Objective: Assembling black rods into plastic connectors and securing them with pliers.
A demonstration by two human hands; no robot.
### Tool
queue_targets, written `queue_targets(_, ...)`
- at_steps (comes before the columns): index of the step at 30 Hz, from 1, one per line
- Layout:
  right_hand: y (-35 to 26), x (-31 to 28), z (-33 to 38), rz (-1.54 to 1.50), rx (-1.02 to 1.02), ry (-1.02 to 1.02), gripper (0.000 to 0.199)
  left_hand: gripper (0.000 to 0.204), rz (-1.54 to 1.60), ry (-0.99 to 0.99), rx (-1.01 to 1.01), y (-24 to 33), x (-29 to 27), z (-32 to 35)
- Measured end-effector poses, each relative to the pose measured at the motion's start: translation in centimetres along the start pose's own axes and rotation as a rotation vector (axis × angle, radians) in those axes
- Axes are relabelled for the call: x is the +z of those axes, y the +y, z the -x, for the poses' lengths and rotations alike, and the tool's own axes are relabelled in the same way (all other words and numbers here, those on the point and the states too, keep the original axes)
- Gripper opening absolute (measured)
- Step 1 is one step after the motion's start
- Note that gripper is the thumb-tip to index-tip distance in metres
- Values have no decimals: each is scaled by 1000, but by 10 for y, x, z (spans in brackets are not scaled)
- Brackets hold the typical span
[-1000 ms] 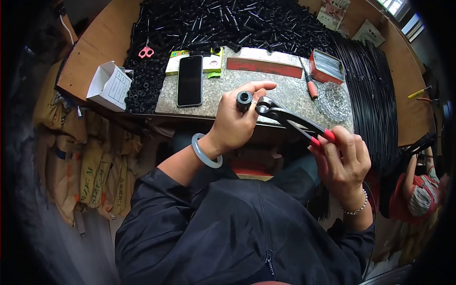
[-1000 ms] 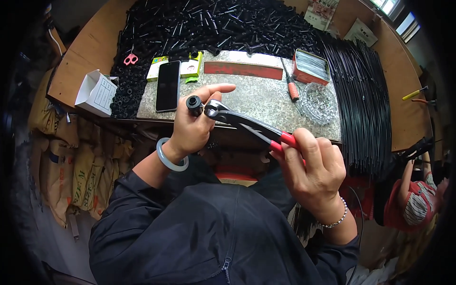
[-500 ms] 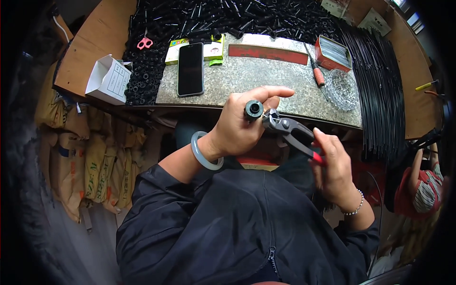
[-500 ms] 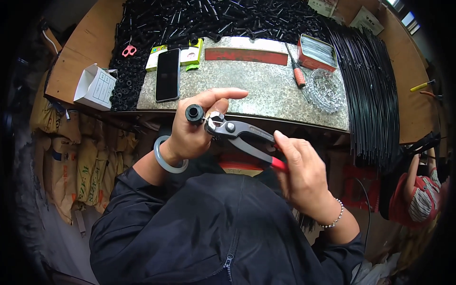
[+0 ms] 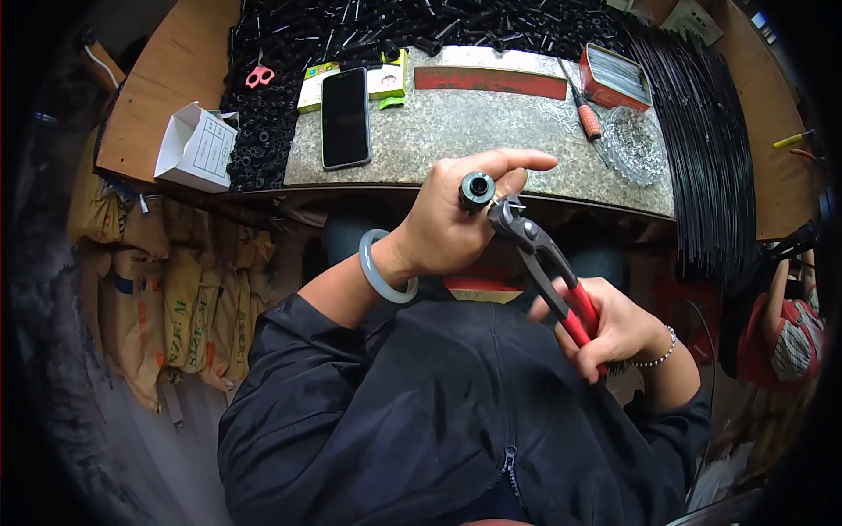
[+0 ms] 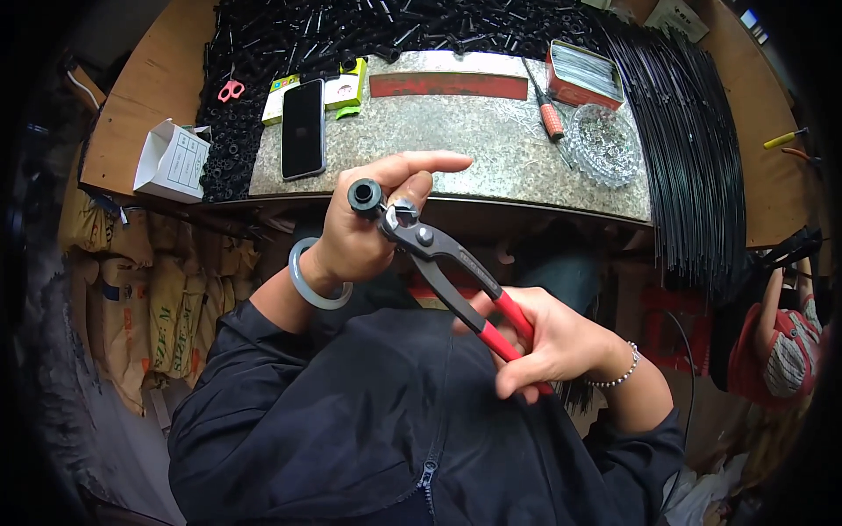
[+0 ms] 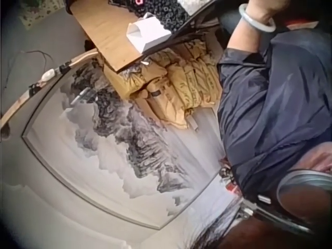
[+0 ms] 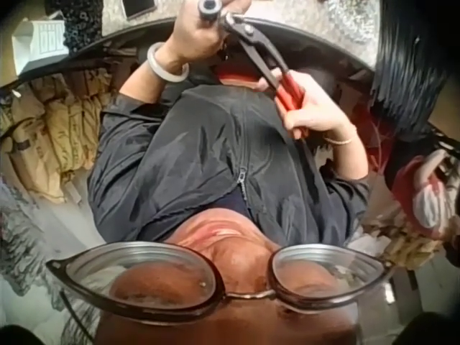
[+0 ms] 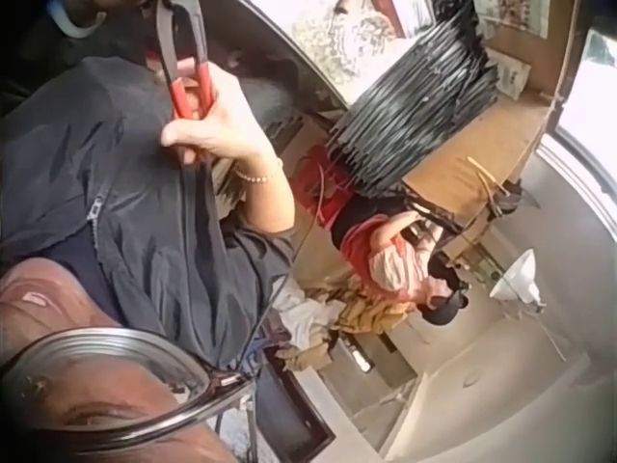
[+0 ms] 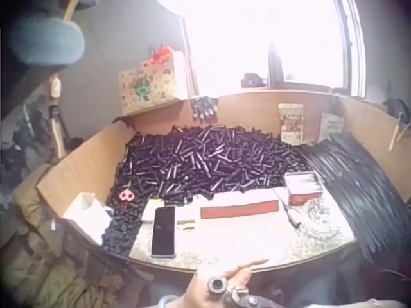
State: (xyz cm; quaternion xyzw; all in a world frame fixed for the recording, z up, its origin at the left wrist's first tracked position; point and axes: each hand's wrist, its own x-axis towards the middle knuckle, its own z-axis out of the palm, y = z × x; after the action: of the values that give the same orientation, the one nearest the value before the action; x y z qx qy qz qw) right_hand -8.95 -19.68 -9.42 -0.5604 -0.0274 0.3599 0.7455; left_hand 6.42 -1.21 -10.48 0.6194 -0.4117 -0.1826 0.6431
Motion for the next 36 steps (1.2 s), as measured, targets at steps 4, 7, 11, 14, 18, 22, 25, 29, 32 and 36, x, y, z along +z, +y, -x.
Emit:
queue_targets(4, 5, 4, -9, 958, -363, 548, 76, 27, -49, 32, 123, -12, 1, -3)
queue_targets(7, -2, 0, -7, 959, -373, 500, 70, 27, -58, 25, 90, -10, 1, -3)
queue_targets(11, -10, 0, -5, 909, -269, 466, 58, 27, -42, 28, 30, -9, 1, -1)
queue_targets(14, -9, 0, -5, 768, -233, 452, 44, 27, -46, 31, 45, -11, 1, 0)
queue_targets(18, 2, -3, -5, 364, -3, 431, 25, 28, 5, 24, 61, -17, 5, -2)
queue_targets(22, 19, 3, -18, 107, -30, 471, 29, 30, 51, 29, 66, -22, 7, -7)
queue_targets(25, 14, -26, -24, 568, -291, 656, 21, 31, 57, 117, -74, -17, 2, -6)
queue_targets(29, -2, -135, 1, 1105, -85, 1191, 16, 26, 124, 152, -95, -12, 0, -6)
queue_targets(32, -9, -173, 10, 1309, 133, 1386, 23, 25, 97, 120, -98, -6, 5, -7)
queue_targets(36, -19, -182, 11, 1376, 512, 1377, 33, 25, 43, 93, -127, -6, 8, -4)
